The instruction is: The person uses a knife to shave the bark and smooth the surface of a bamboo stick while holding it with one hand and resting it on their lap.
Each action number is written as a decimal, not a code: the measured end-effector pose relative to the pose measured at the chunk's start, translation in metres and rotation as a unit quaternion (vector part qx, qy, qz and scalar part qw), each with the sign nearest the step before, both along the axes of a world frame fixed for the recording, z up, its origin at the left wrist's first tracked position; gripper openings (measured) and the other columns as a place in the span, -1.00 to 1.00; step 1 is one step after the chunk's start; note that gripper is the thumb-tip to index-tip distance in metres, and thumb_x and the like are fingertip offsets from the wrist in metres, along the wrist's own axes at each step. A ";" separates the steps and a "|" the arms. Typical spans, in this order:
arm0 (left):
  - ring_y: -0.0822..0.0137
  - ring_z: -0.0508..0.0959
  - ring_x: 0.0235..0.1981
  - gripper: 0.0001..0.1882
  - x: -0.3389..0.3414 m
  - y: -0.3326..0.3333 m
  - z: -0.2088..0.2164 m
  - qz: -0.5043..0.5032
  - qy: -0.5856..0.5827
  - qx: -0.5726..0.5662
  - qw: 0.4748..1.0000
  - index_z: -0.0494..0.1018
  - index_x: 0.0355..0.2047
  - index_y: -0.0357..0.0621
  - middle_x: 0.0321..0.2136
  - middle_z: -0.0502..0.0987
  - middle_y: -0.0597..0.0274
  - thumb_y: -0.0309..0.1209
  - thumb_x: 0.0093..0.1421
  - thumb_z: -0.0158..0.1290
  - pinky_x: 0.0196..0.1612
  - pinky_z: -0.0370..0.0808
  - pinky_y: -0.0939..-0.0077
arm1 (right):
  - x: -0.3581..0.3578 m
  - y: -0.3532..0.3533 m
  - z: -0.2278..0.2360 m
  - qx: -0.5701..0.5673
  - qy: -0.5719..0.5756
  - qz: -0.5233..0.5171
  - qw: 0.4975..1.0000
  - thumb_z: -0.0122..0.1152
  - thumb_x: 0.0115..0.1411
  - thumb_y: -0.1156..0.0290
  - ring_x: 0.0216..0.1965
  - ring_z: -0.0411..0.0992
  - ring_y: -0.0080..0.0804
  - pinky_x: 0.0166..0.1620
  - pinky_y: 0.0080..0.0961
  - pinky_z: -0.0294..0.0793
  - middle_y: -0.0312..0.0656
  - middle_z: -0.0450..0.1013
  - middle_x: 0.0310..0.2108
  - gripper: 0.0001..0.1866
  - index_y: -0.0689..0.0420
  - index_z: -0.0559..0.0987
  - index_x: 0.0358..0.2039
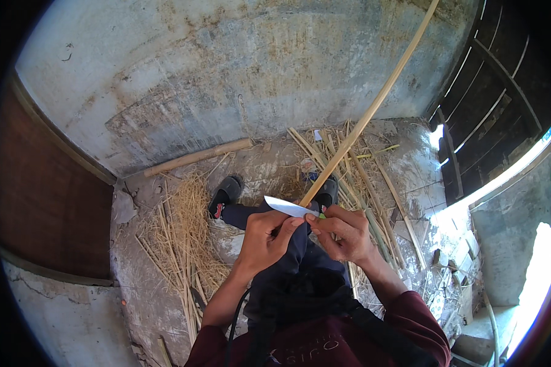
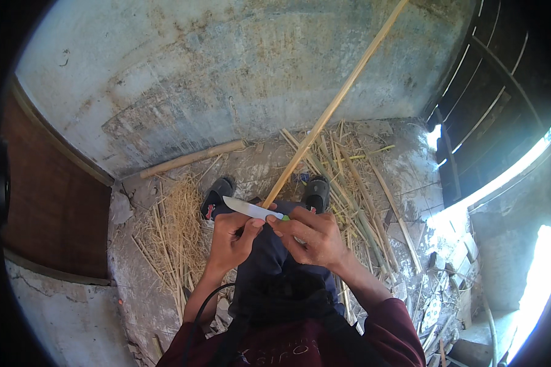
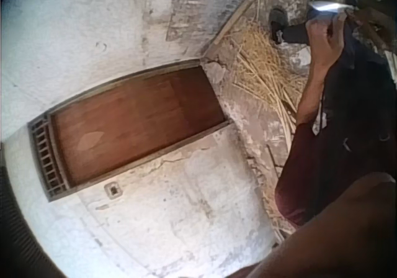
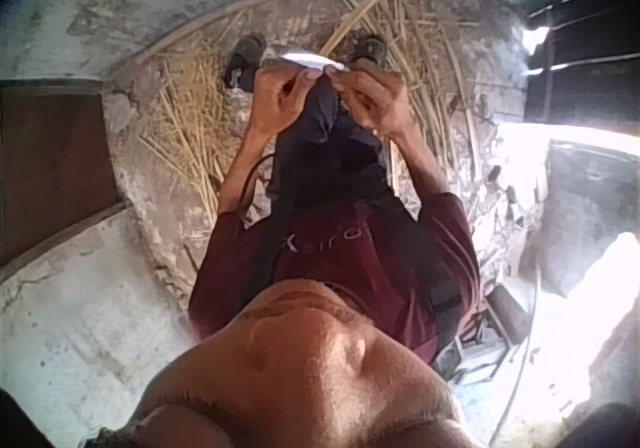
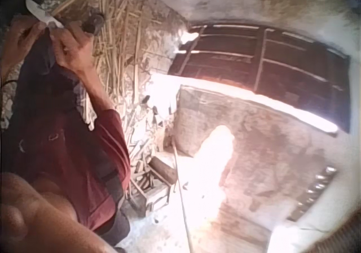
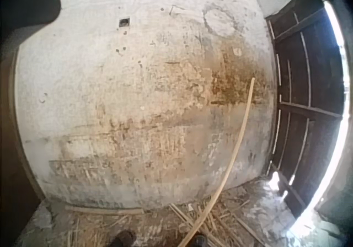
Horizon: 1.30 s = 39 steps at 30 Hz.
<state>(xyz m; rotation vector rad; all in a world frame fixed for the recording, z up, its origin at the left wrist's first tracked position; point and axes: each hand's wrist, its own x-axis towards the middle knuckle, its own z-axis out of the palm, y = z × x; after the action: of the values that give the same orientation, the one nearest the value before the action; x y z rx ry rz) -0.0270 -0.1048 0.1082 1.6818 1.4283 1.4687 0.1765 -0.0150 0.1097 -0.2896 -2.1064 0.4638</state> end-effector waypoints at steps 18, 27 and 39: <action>0.50 0.29 -0.64 -0.74 0.003 0.001 0.002 0.025 -0.009 -0.015 1.000 0.65 -0.30 -0.38 -0.66 0.47 0.18 -0.39 0.46 0.18 -0.56 0.22 0.42 | 0.000 0.004 0.004 0.042 -0.022 -0.022 0.999 0.51 0.04 0.61 -0.66 0.41 -0.42 -0.62 -0.47 0.31 -0.24 0.45 -0.50 -0.61 0.10 0.71 -0.07; 0.48 0.28 -0.61 -0.72 0.005 -0.001 0.003 0.001 -0.022 -0.028 0.999 0.65 -0.18 -0.35 -0.64 0.42 0.22 -0.33 0.49 0.13 -0.53 0.21 0.42 | 0.000 0.005 0.002 -0.014 -0.010 -0.003 1.000 0.39 0.07 0.62 -0.62 0.45 -0.42 -0.58 -0.39 0.41 -0.32 0.43 -0.50 -0.58 0.03 0.75 -0.02; 0.53 0.32 -0.64 -0.73 0.008 -0.002 0.005 0.002 -0.011 -0.042 0.999 0.60 -0.16 -0.35 -0.64 0.46 0.24 -0.34 0.51 0.08 -0.54 0.23 0.46 | 0.004 0.003 0.006 0.012 -0.005 -0.005 1.000 0.38 0.00 0.68 -0.66 0.38 -0.42 -0.63 -0.46 0.29 -0.22 0.45 -0.50 -0.54 0.08 0.74 -0.04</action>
<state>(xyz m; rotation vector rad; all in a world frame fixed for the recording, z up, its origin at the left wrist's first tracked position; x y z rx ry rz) -0.0195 -0.1067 0.1128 1.6073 1.4623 1.4059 0.1804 -0.0123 0.1154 -0.2898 -2.1187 0.4302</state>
